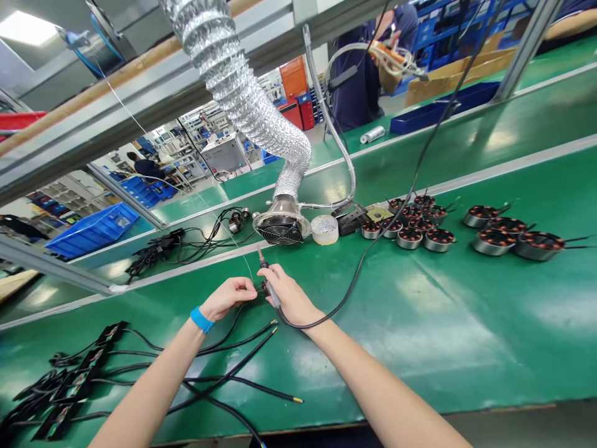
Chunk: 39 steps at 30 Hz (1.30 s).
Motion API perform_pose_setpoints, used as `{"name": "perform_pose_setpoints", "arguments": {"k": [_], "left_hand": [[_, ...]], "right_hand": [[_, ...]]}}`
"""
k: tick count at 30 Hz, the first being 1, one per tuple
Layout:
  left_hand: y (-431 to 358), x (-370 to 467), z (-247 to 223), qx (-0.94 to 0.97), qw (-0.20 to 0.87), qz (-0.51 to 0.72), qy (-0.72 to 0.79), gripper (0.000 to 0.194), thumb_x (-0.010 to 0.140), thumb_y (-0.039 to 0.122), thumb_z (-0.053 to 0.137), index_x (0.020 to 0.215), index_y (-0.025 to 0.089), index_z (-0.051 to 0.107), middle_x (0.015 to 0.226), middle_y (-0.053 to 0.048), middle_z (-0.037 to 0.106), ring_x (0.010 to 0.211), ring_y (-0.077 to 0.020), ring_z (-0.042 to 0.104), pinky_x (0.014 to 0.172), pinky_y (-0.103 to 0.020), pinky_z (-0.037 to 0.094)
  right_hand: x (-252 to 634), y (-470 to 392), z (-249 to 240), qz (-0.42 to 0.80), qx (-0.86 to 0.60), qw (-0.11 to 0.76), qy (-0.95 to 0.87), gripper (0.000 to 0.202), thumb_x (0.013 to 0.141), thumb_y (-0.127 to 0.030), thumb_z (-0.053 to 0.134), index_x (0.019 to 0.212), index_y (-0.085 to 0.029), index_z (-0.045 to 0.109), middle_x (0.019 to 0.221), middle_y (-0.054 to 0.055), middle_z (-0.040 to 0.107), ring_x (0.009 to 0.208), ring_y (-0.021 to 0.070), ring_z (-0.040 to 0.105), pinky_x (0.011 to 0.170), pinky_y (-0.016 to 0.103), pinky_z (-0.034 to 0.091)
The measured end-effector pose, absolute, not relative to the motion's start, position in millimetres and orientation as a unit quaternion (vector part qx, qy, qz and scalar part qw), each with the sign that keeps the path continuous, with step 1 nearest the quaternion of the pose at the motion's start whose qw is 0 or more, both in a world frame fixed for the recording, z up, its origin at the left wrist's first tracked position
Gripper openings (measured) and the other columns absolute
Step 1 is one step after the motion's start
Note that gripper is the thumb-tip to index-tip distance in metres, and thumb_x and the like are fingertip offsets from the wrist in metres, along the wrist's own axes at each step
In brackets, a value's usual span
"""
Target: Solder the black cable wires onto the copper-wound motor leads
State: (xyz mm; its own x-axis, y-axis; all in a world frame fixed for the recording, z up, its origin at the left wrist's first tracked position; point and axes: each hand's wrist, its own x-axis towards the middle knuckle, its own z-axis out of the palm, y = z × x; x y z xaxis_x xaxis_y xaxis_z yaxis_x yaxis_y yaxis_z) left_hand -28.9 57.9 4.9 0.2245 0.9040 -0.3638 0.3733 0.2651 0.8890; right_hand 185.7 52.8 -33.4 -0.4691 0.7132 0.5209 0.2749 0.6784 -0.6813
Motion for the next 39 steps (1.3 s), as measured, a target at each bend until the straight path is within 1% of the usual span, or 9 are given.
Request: {"name": "perform_pose_setpoints", "arguments": {"k": [5,10,15,22,27,30,32,34,39], "left_hand": [[62.2,-19.0,18.4,0.631,0.492,0.207,0.562,0.047,0.074,0.057,0.072,0.087,0.013,0.076,0.065,0.001,0.058,0.053,-0.0074,0.032,0.049,-0.024,0.019],[71.5,-10.9,14.8,0.641,0.493,0.190,0.557,0.042,0.065,0.054,0.079,0.068,0.013,0.071,0.056,0.003,0.052,0.054,-0.0086,0.035,0.052,-0.024,0.023],[74.6,-21.6,8.5,0.658,0.498,0.178,0.535,0.043,0.065,0.054,0.079,0.070,0.013,0.067,0.062,0.002,0.055,0.058,-0.0101,0.041,0.058,-0.024,0.028],[63.8,-28.9,10.7,0.719,0.356,0.188,0.567,0.036,0.072,0.050,0.075,0.076,0.015,0.065,0.059,0.006,0.045,0.056,-0.0100,0.036,0.056,-0.023,0.027],[57.2,-24.6,11.1,0.752,0.287,0.180,0.565,0.031,0.071,0.041,0.077,0.089,0.017,0.071,0.078,-0.001,0.066,0.065,-0.0135,0.048,0.061,-0.025,0.036],[54.8,-17.7,9.0,0.773,0.229,0.156,0.571,0.029,0.078,0.038,0.070,0.101,0.019,0.074,0.081,-0.002,0.070,0.067,-0.0161,0.055,0.064,-0.026,0.037],[53.1,-12.0,7.5,0.783,0.173,0.129,0.583,0.022,0.083,0.034,0.063,0.096,0.020,0.075,0.076,-0.002,0.070,0.064,-0.0165,0.056,0.062,-0.026,0.035],[50.8,-7.2,6.6,0.790,0.131,0.103,0.590,0.017,0.084,0.029,0.059,0.085,0.020,0.074,0.070,-0.002,0.068,0.061,-0.0167,0.056,0.060,-0.026,0.032],[44.5,-5.9,7.5,0.797,0.100,0.091,0.589,0.017,0.082,0.020,0.056,0.069,0.021,0.066,0.067,-0.004,0.067,0.060,-0.0182,0.055,0.059,-0.028,0.027]], "right_hand": [[185.8,53.2,-34.5,0.266,-0.309,0.423,-0.809,0.061,0.076,0.003,0.058,0.130,-0.024,0.043,0.120,0.008,0.048,0.094,0.0177,0.059,0.084,0.032,0.050],[186.3,54.0,-35.0,0.272,-0.306,0.425,-0.807,0.062,0.076,0.003,0.058,0.130,-0.023,0.042,0.122,0.009,0.048,0.097,0.0190,0.058,0.086,0.034,0.050],[186.9,54.5,-33.2,0.277,-0.301,0.425,-0.807,0.063,0.074,0.004,0.058,0.129,-0.023,0.043,0.120,0.009,0.048,0.094,0.0182,0.057,0.084,0.033,0.050],[184.4,55.5,-36.0,0.282,-0.301,0.428,-0.804,0.065,0.073,0.004,0.058,0.129,-0.024,0.044,0.119,0.007,0.048,0.090,0.0164,0.059,0.083,0.031,0.050],[184.3,54.6,-34.0,0.275,-0.311,0.430,-0.801,0.062,0.075,0.003,0.059,0.129,-0.024,0.043,0.119,0.008,0.048,0.094,0.0177,0.059,0.085,0.033,0.051],[184.8,53.7,-33.3,0.274,-0.313,0.427,-0.803,0.062,0.075,0.003,0.059,0.129,-0.024,0.043,0.119,0.008,0.048,0.093,0.0176,0.059,0.084,0.032,0.051],[184.6,53.0,-33.4,0.271,-0.316,0.421,-0.806,0.062,0.075,0.004,0.058,0.129,-0.023,0.043,0.120,0.008,0.048,0.093,0.0175,0.060,0.084,0.032,0.051],[183.8,52.3,-33.7,0.267,-0.322,0.413,-0.809,0.062,0.075,0.004,0.058,0.129,-0.023,0.043,0.120,0.008,0.048,0.093,0.0177,0.060,0.084,0.032,0.051],[181.4,50.9,-33.4,0.245,-0.337,0.387,-0.822,0.062,0.075,0.006,0.056,0.129,-0.022,0.044,0.121,0.009,0.049,0.092,0.0184,0.060,0.082,0.033,0.051]]}}
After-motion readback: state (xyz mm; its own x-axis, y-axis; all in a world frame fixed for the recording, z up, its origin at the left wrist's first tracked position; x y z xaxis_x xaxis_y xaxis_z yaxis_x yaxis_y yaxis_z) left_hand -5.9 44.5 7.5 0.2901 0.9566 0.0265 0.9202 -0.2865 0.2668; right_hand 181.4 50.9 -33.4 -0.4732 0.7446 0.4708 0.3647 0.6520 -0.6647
